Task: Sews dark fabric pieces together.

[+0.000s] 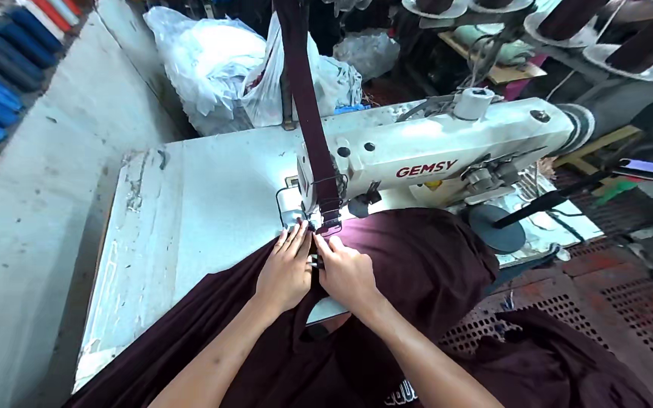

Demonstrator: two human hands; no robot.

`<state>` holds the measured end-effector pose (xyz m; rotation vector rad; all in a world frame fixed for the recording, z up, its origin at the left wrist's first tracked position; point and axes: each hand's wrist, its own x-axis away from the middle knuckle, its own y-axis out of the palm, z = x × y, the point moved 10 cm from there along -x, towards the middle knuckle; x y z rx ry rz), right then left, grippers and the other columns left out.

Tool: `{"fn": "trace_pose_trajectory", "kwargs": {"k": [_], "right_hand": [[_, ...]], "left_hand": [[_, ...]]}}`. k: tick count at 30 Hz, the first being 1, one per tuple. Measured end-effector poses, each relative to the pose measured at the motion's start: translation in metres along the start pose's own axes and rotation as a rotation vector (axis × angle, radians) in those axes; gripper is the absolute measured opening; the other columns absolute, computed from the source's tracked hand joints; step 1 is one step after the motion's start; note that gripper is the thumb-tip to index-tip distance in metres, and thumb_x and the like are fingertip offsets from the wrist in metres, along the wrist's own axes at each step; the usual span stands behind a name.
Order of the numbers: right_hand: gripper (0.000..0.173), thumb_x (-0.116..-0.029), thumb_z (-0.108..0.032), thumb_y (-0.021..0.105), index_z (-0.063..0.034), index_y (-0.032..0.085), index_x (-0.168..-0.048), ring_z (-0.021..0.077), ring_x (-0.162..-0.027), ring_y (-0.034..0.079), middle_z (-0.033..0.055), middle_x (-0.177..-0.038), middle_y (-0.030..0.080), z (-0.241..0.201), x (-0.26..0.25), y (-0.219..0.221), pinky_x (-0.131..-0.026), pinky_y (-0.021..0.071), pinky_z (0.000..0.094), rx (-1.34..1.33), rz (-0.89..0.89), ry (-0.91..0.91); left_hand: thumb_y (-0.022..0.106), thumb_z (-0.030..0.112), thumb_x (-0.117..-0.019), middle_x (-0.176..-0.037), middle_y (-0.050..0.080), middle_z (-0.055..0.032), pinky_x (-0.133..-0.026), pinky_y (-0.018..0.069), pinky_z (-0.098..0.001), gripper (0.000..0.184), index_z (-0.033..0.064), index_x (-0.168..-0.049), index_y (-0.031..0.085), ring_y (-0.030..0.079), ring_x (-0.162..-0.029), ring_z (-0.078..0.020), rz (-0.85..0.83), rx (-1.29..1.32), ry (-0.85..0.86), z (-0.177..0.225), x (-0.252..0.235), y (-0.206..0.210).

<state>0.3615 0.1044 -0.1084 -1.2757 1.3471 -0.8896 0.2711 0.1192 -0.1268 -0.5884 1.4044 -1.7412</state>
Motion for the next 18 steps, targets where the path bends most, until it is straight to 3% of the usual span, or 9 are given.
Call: {"fn": "trace_pose_trajectory", "kwargs": {"k": [3, 6, 9, 11, 13, 16, 18], "right_hand": [[0.041, -0.0875, -0.02, 0.062, -0.0138, 0.072, -0.126, 0.0304, -0.072, 0.07, 0.0137, -0.1, 0.071, 0.0, -0.012, 0.003, -0.055, 0.0525, 0.0468, 0.01, 0.019, -0.019], [0.042, -0.0855, -0.02, 0.064, -0.0163, 0.073, -0.126, 0.0298, -0.072, 0.07, 0.0129, -0.1, 0.071, 0.003, -0.012, 0.002, -0.055, 0.0525, 0.0465, -0.005, 0.043, -0.029], [0.046, -0.0861, -0.019, 0.062, -0.0203, 0.072, -0.131, 0.029, -0.072, 0.07, 0.0118, -0.101, 0.071, 0.006, -0.007, 0.002, -0.054, 0.0529, 0.046, -0.042, 0.005, -0.036], [0.049, -0.0873, -0.018, 0.061, -0.0217, 0.069, -0.136, 0.029, -0.072, 0.07, 0.0115, -0.104, 0.072, 0.007, -0.002, 0.001, -0.055, 0.0535, 0.0469, -0.087, -0.039, -0.038], [0.049, -0.0859, -0.016, 0.062, -0.0204, 0.07, -0.134, 0.0292, -0.069, 0.069, 0.0113, -0.099, 0.072, 0.008, 0.001, -0.002, -0.053, 0.0526, 0.0476, -0.118, -0.031, -0.049], [0.042, -0.0862, -0.015, 0.061, -0.018, 0.073, -0.126, 0.0299, -0.07, 0.07, 0.0112, -0.097, 0.072, 0.007, -0.001, -0.004, -0.053, 0.0528, 0.049, -0.154, -0.021, -0.06], [0.035, -0.0861, -0.015, 0.06, -0.0161, 0.074, -0.119, 0.0299, -0.071, 0.071, 0.0105, -0.095, 0.072, 0.008, -0.005, -0.006, -0.053, 0.0527, 0.0493, -0.162, 0.001, -0.069]], "left_hand": [[0.043, 0.018, -0.0973, -0.162, 0.042, -0.0103, -0.127, 0.0235, -0.046, 0.056, 0.0035, -0.151, 0.049, 0.034, -0.153, -0.0217, 0.029, -0.034, 0.022, -0.008, -0.013, 0.0], [0.045, 0.017, -0.098, -0.16, 0.045, -0.0107, -0.127, 0.0239, -0.0462, 0.052, 0.0012, -0.147, 0.052, 0.035, -0.153, -0.0223, 0.029, -0.057, 0.043, -0.009, -0.018, -0.002], [0.035, 0.029, -0.1084, -0.159, 0.047, -0.0117, -0.127, 0.0238, -0.0461, 0.051, 0.0015, -0.147, 0.053, 0.035, -0.153, -0.0226, 0.036, -0.061, 0.043, -0.017, -0.023, -0.003], [0.028, 0.034, -0.1109, -0.161, 0.043, -0.011, -0.129, 0.0181, -0.0457, 0.054, 0.0033, -0.148, 0.052, 0.03, -0.155, -0.0214, 0.001, -0.025, 0.02, -0.028, -0.034, -0.002], [0.03, 0.031, -0.1099, -0.162, 0.042, -0.0114, -0.129, 0.0163, -0.0453, 0.051, 0.0031, -0.145, 0.056, 0.028, -0.156, -0.022, -0.001, -0.007, 0.029, -0.036, -0.045, -0.004], [0.042, 0.022, -0.1064, -0.154, 0.052, -0.0143, -0.125, 0.0259, -0.0525, 0.042, 0.001, -0.136, 0.063, 0.041, -0.149, -0.028, 0.166, -0.008, -0.009, -0.042, -0.048, -0.024], [0.049, 0.015, -0.103, -0.135, 0.064, -0.0155, -0.112, 0.043, -0.05, 0.033, -0.0003, -0.127, 0.065, 0.057, -0.131, -0.03, 0.326, 0.057, -0.123, -0.039, -0.037, -0.049]]}}
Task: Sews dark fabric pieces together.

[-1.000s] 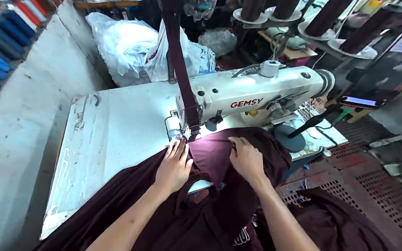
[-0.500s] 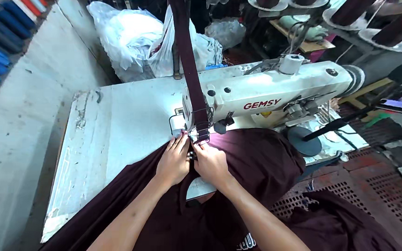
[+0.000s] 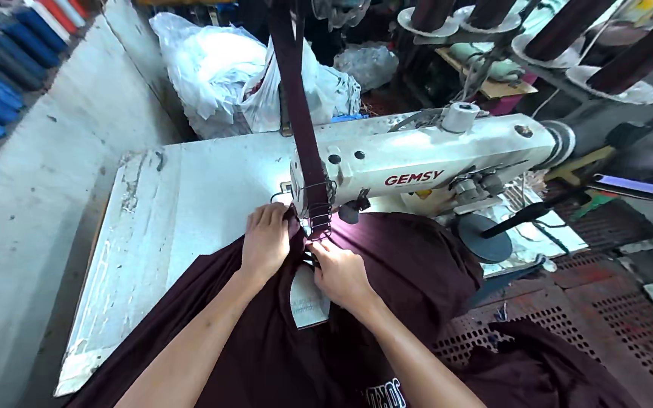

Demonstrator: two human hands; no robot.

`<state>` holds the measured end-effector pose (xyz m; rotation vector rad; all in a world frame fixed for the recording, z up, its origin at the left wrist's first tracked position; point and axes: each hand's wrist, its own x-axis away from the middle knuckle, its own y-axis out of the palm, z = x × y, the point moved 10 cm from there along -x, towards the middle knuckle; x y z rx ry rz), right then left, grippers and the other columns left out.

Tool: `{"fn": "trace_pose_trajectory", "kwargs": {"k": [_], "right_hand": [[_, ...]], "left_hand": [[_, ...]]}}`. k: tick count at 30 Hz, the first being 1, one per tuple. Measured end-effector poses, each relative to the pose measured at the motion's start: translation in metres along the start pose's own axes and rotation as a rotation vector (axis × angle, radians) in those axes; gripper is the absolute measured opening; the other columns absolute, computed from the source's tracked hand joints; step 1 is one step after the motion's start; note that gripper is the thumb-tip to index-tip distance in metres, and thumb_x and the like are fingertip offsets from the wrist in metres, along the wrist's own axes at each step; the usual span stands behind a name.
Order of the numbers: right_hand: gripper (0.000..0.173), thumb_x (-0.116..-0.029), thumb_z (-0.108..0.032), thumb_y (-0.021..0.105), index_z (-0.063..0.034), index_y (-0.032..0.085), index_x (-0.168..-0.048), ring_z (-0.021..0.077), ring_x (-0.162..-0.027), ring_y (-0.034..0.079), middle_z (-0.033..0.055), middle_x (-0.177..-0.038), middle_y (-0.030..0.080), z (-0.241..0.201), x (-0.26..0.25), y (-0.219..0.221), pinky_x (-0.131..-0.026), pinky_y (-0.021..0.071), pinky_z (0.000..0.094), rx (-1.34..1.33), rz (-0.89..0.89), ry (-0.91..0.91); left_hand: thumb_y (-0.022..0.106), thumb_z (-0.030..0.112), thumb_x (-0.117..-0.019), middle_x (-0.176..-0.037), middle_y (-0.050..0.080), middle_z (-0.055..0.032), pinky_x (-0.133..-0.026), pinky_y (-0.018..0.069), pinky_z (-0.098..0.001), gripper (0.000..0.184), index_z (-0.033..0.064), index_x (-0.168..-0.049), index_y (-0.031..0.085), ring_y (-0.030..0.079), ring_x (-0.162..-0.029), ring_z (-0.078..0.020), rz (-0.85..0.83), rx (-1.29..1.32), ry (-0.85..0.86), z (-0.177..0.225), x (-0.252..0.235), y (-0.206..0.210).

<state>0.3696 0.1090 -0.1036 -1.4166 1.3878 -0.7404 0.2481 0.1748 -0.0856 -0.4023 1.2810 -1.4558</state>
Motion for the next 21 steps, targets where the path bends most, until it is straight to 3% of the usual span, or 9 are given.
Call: {"fn": "trace_pose_trajectory", "kwargs": {"k": [2, 3, 5, 6, 9, 12, 15, 18, 21], "right_hand": [[0.034, -0.0886, -0.017, 0.059, -0.0157, 0.073, -0.12, 0.0317, -0.08, 0.072, 0.0106, -0.1, 0.072, 0.004, -0.002, 0.001, -0.059, 0.0537, 0.053, -0.054, -0.054, 0.022], [0.035, -0.0898, -0.017, 0.057, -0.0167, 0.073, -0.122, 0.0319, -0.085, 0.072, 0.0101, -0.104, 0.073, 0.008, -0.002, 0.001, -0.063, 0.0544, 0.0549, -0.101, -0.084, 0.04], [0.036, -0.095, -0.016, 0.054, -0.0182, 0.071, -0.127, 0.0282, -0.096, 0.072, 0.0079, -0.11, 0.074, 0.021, 0.001, -0.002, -0.076, 0.0563, 0.0558, -0.267, -0.124, 0.112], [0.036, -0.0985, -0.015, 0.051, -0.0167, 0.071, -0.128, 0.0237, -0.093, 0.071, 0.0067, -0.107, 0.074, 0.032, 0.004, -0.006, -0.08, 0.0573, 0.0516, -0.38, -0.088, 0.149], [0.032, -0.1062, -0.014, 0.043, -0.007, 0.069, -0.123, 0.0086, -0.065, 0.061, 0.0009, -0.08, 0.068, 0.066, 0.022, -0.017, -0.062, 0.0544, 0.0284, -0.701, 0.174, 0.213], [0.032, -0.1079, -0.016, 0.042, -0.0057, 0.067, -0.124, 0.0055, -0.06, 0.057, -0.0021, -0.074, 0.064, 0.073, 0.035, -0.022, -0.057, 0.0505, 0.0235, -0.801, 0.214, 0.209], [0.033, -0.1092, -0.027, 0.045, -0.0084, 0.068, -0.123, 0.0065, -0.062, 0.059, -0.002, -0.076, 0.064, 0.065, 0.034, -0.021, -0.06, 0.0526, 0.026, -0.74, 0.161, 0.169], [0.04, -0.1084, -0.04, 0.048, -0.0093, 0.066, -0.126, 0.0088, -0.067, 0.062, -0.0008, -0.081, 0.067, 0.061, 0.033, -0.018, -0.064, 0.0554, 0.0299, -0.712, 0.111, 0.145], [0.055, -0.1065, -0.054, 0.043, -0.0134, 0.06, -0.139, 0.0139, -0.08, 0.067, 0.0027, -0.095, 0.071, 0.055, 0.038, -0.017, -0.076, 0.0583, 0.0408, -0.618, 0.009, 0.157]], "left_hand": [[0.045, 0.013, -0.1047, -0.115, 0.066, -0.0139, -0.092, 0.0565, -0.0404, 0.026, -0.0011, -0.12, 0.061, 0.067, -0.103, -0.0224, -0.036, 0.213, -0.142, 0.009, 0.012, -0.01], [0.044, 0.013, -0.1052, -0.113, 0.067, -0.014, -0.089, 0.0586, -0.0387, 0.027, -0.0017, -0.122, 0.059, 0.069, -0.098, -0.0207, -0.12, 0.321, -0.183, 0.014, 0.021, -0.005], [0.046, 0.015, -0.1049, -0.122, 0.066, -0.0145, -0.094, 0.057, -0.035, 0.031, -0.0012, -0.129, 0.058, 0.068, -0.104, -0.0188, -0.261, 0.402, -0.164, 0.021, 0.037, 0.011], [0.049, 0.017, -0.1041, -0.129, 0.064, -0.0149, -0.098, 0.0551, -0.0343, 0.035, -0.0004, -0.133, 0.058, 0.067, -0.108, -0.019, -0.301, 0.372, -0.121, 0.022, 0.043, 0.019], [0.052, 0.029, -0.1044, -0.138, 0.059, -0.0168, -0.106, 0.0509, -0.0403, 0.044, 0.0105, -0.145, 0.058, 0.062, -0.121, -0.0253, -0.318, 0.251, -0.003, 0.027, 0.05, 0.025], [0.048, 0.044, -0.105, -0.137, 0.058, -0.0156, -0.105, 0.0492, -0.0465, 0.047, 0.0279, -0.148, 0.056, 0.057, -0.126, -0.0291, -0.346, 0.164, 0.053, 0.036, 0.048, 0.03], [0.046, 0.05, -0.1052, -0.13, 0.061, -0.013, -0.098, 0.0507, -0.0476, 0.041, 0.0352, -0.139, 0.064, 0.059, -0.12, -0.0286, -0.375, 0.101, 0.052, 0.041, 0.045, 0.033], [0.05, 0.045, -0.1043, -0.12, 0.065, -0.0114, -0.093, 0.0533, -0.0465, 0.033, 0.028, -0.118, 0.074, 0.064, -0.111, -0.0264, -0.284, 0.131, 0.018, 0.04, 0.043, 0.031], [0.051, 0.038, -0.1061, -0.115, 0.068, -0.0106, -0.089, 0.0572, -0.0418, 0.032, 0.0194, -0.114, 0.077, 0.068, -0.102, -0.0221, -0.155, 0.244, 0.028, 0.036, 0.044, 0.021]]}}
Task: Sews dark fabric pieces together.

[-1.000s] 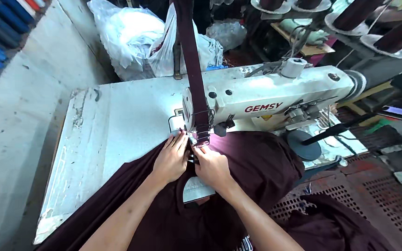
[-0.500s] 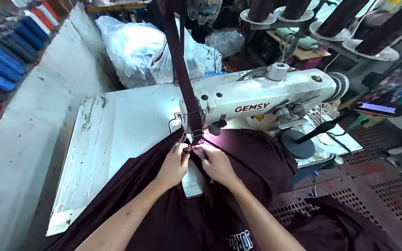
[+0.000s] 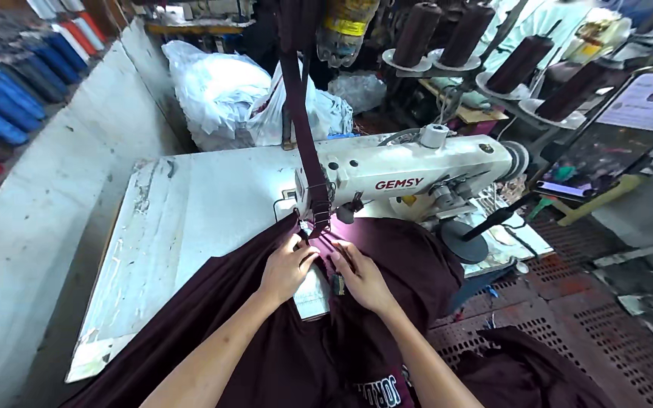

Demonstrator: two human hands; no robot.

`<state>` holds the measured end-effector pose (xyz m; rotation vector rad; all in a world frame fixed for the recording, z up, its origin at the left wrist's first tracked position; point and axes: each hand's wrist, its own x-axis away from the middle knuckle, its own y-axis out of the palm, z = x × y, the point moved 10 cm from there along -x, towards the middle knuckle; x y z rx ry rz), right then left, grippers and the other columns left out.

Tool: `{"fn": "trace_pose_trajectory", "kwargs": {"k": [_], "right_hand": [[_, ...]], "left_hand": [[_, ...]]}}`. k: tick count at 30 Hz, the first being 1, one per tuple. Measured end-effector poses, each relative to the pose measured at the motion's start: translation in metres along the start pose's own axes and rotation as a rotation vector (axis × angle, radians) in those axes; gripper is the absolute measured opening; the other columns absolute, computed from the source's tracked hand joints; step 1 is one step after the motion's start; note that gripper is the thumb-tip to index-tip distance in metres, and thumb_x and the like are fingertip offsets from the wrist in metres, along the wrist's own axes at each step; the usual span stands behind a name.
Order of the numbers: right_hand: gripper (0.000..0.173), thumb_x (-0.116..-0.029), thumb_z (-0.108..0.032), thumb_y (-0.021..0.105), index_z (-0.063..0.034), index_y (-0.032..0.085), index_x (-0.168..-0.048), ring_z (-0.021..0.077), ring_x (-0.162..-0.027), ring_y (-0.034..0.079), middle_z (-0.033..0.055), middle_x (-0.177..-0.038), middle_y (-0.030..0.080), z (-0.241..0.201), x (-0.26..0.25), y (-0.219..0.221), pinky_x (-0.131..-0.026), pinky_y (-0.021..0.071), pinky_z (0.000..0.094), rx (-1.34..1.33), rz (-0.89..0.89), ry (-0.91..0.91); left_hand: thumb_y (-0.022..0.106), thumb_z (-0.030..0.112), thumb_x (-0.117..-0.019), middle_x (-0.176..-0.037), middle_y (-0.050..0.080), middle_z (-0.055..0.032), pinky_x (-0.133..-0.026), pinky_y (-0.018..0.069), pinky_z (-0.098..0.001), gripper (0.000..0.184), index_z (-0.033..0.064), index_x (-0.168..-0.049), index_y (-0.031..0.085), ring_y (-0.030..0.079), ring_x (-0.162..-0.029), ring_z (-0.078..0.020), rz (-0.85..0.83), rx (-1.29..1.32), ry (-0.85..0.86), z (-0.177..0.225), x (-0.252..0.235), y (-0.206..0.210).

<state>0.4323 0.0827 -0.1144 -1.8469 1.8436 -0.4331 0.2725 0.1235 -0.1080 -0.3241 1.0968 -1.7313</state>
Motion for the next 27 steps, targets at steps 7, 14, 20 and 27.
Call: {"fn": "trace_pose_trajectory", "kwargs": {"k": [7, 14, 20, 27], "right_hand": [[0.044, -0.1042, -0.049, 0.046, -0.0283, 0.067, -0.136, 0.0185, -0.08, 0.07, 0.0009, -0.102, 0.072, -0.013, 0.015, 0.011, -0.064, 0.0559, 0.0465, 0.435, -0.014, -0.088], [0.034, -0.1052, -0.037, 0.049, -0.0272, 0.073, -0.127, 0.0227, -0.085, 0.073, 0.0013, -0.101, 0.075, -0.018, 0.015, 0.018, -0.066, 0.0562, 0.0488, 0.542, -0.027, -0.07], [0.042, -0.1036, -0.048, 0.05, -0.0258, 0.069, -0.134, 0.0189, -0.085, 0.072, -0.0009, -0.107, 0.075, -0.009, 0.019, 0.006, -0.069, 0.0578, 0.0476, 0.436, 0.069, -0.017], [0.044, -0.1028, -0.05, 0.049, -0.0268, 0.069, -0.134, 0.0187, -0.085, 0.072, -0.001, -0.105, 0.076, -0.007, 0.019, 0.005, -0.069, 0.0573, 0.0481, 0.413, 0.086, 0.007]], "left_hand": [[0.057, 0.025, -0.104, -0.101, 0.072, -0.0059, -0.09, 0.0552, -0.0249, 0.027, 0.0066, -0.105, 0.076, 0.068, -0.094, -0.0097, 0.146, 0.162, 0.025, -0.006, 0.003, -0.018], [0.057, 0.026, -0.1041, -0.101, 0.072, -0.0054, -0.088, 0.0552, -0.0237, 0.027, 0.0064, -0.104, 0.076, 0.068, -0.093, -0.0082, 0.172, 0.202, 0.016, -0.01, 0.004, -0.019], [0.055, 0.036, -0.1042, -0.113, 0.068, -0.0073, -0.098, 0.0529, -0.0319, 0.032, 0.0173, -0.115, 0.078, 0.065, -0.107, -0.0156, 0.024, 0.053, 0.001, -0.004, 0.004, -0.002], [0.057, 0.041, -0.101, -0.125, 0.066, -0.0129, -0.1, 0.0524, -0.0439, 0.046, 0.0109, -0.135, 0.064, 0.064, -0.115, -0.0264, -0.096, -0.073, -0.072, 0.0, 0.0, 0.004]]}}
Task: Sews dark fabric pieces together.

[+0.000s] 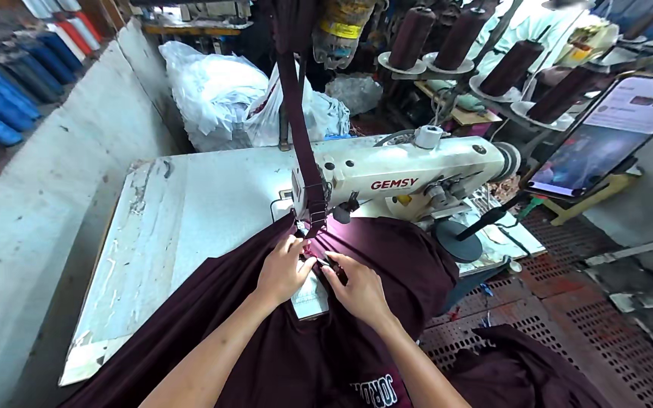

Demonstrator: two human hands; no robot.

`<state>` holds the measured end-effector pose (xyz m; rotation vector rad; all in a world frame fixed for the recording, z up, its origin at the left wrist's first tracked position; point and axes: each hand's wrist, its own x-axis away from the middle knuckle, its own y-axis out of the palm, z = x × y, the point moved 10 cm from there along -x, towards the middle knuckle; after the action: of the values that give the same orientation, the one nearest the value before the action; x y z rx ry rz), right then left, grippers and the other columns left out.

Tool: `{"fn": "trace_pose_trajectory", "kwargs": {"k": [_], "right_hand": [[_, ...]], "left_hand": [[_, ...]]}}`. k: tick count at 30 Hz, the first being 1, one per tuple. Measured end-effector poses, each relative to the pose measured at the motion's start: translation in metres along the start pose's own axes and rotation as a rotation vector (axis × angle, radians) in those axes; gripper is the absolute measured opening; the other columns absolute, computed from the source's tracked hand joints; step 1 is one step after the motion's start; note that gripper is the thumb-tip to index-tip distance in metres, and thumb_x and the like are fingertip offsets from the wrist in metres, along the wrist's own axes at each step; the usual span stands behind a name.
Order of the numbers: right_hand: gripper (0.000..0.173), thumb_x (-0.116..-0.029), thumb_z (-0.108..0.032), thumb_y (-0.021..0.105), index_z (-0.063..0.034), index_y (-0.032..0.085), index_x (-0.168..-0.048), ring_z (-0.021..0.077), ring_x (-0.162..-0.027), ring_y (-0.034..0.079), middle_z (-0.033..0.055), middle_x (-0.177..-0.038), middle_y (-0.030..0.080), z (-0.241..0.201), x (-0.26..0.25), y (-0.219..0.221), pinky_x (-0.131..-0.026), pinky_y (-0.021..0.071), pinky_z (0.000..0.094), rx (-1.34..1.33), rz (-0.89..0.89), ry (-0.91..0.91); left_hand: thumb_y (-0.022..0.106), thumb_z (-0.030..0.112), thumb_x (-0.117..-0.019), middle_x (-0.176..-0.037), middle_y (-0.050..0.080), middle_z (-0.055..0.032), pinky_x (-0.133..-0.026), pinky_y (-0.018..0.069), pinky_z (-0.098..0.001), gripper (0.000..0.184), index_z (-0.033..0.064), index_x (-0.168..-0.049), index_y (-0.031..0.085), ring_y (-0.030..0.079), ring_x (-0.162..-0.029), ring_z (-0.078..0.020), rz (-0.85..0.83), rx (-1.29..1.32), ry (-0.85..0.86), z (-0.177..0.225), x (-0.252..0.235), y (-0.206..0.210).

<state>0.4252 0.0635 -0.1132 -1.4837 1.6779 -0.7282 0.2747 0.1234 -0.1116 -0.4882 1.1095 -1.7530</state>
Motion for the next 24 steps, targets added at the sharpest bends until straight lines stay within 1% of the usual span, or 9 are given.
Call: {"fn": "trace_pose_trajectory", "kwargs": {"k": [2, 4, 6, 10, 13, 18, 20, 22, 24], "right_hand": [[0.044, -0.1026, -0.05, 0.05, -0.0273, 0.069, -0.134, 0.0188, -0.084, 0.072, -0.0013, -0.104, 0.075, 0.0, -0.001, 0.0, -0.068, 0.057, 0.048, 0.003, 0.001, -0.001], [0.044, -0.1027, -0.05, 0.05, -0.0277, 0.069, -0.134, 0.0185, -0.084, 0.072, -0.0016, -0.104, 0.075, 0.0, -0.001, 0.0, -0.068, 0.0569, 0.0478, 0.011, -0.007, 0.003], [0.043, -0.1028, -0.049, 0.05, -0.0281, 0.069, -0.134, 0.0183, -0.083, 0.072, -0.0015, -0.104, 0.075, -0.001, -0.001, 0.0, -0.068, 0.0568, 0.0476, 0.019, -0.011, 0.003], [0.042, -0.1034, -0.05, 0.049, -0.0298, 0.068, -0.136, 0.0193, -0.084, 0.072, -0.0014, -0.106, 0.075, -0.001, -0.001, 0.001, -0.069, 0.057, 0.0485, 0.035, -0.047, 0.015], [0.043, -0.1038, -0.051, 0.05, -0.0312, 0.067, -0.137, 0.0213, -0.086, 0.072, 0.0007, -0.105, 0.074, -0.002, -0.002, 0.002, -0.07, 0.0567, 0.0497, 0.05, -0.087, 0.018], [0.04, -0.1043, -0.049, 0.051, -0.0355, 0.064, -0.14, 0.023, -0.083, 0.071, 0.0021, -0.104, 0.072, -0.009, -0.005, 0.005, -0.067, 0.0568, 0.0508, 0.044, -0.108, 0.026], [0.038, -0.1044, -0.045, 0.052, -0.0352, 0.064, -0.139, 0.025, -0.079, 0.071, 0.0034, -0.103, 0.072, -0.01, -0.004, 0.004, -0.063, 0.0562, 0.0512, 0.038, -0.052, 0.012], [0.034, -0.1048, -0.042, 0.053, -0.0336, 0.067, -0.135, 0.0241, -0.072, 0.069, 0.0035, -0.096, 0.071, -0.012, -0.001, 0.001, -0.056, 0.0545, 0.0482, 0.048, 0.058, -0.051], [0.031, -0.1053, -0.036, 0.053, -0.032, 0.07, -0.131, 0.0225, -0.068, 0.067, 0.0028, -0.089, 0.069, -0.014, 0.001, 0.001, -0.052, 0.053, 0.0451, 0.056, 0.135, -0.117]], "left_hand": [[0.051, 0.042, -0.1031, -0.128, 0.064, -0.0128, -0.099, 0.0519, -0.0469, 0.043, 0.0209, -0.137, 0.066, 0.062, -0.119, -0.0281, -0.035, -0.059, 0.015, 0.002, -0.002, 0.004], [0.048, 0.042, -0.1049, -0.124, 0.065, -0.0112, -0.098, 0.0519, -0.0454, 0.037, 0.0242, -0.128, 0.072, 0.063, -0.116, -0.0263, -0.03, -0.058, 0.024, 0.001, -0.002, 0.006], [0.05, 0.039, -0.1047, -0.115, 0.067, -0.0094, -0.095, 0.0538, -0.0417, 0.032, 0.0206, -0.115, 0.075, 0.065, -0.109, -0.0228, 0.024, -0.011, 0.031, 0.0, -0.002, 0.002], [0.055, 0.027, -0.1041, -0.1, 0.072, -0.009, -0.09, 0.0565, -0.0337, 0.028, 0.0084, -0.103, 0.076, 0.07, -0.096, -0.0179, 0.193, 0.131, 0.098, 0.0, 0.005, -0.012], [0.054, 0.025, -0.1046, -0.101, 0.072, -0.0091, -0.091, 0.0565, -0.0321, 0.028, 0.0055, -0.104, 0.075, 0.07, -0.097, -0.017, 0.223, 0.147, 0.135, 0.004, 0.008, -0.015], [0.057, 0.027, -0.1042, -0.101, 0.072, -0.0073, -0.094, 0.0569, -0.0317, 0.026, 0.0076, -0.103, 0.074, 0.069, -0.1, -0.0161, 0.24, 0.105, 0.292, 0.019, 0.016, -0.009], [0.057, 0.027, -0.1032, -0.101, 0.073, -0.0064, -0.094, 0.0571, -0.0328, 0.025, 0.0078, -0.102, 0.073, 0.069, -0.101, -0.0167, 0.246, 0.071, 0.356, 0.025, 0.018, -0.006], [0.057, 0.027, -0.1027, -0.099, 0.073, -0.0065, -0.091, 0.0579, -0.033, 0.026, 0.0075, -0.1, 0.073, 0.07, -0.098, -0.0173, 0.27, 0.043, 0.375, 0.028, 0.018, -0.006], [0.056, 0.027, -0.1022, -0.097, 0.072, -0.007, -0.089, 0.0582, -0.0327, 0.027, 0.0065, -0.099, 0.073, 0.07, -0.096, -0.0182, 0.29, 0.022, 0.39, 0.03, 0.018, -0.008]]}}
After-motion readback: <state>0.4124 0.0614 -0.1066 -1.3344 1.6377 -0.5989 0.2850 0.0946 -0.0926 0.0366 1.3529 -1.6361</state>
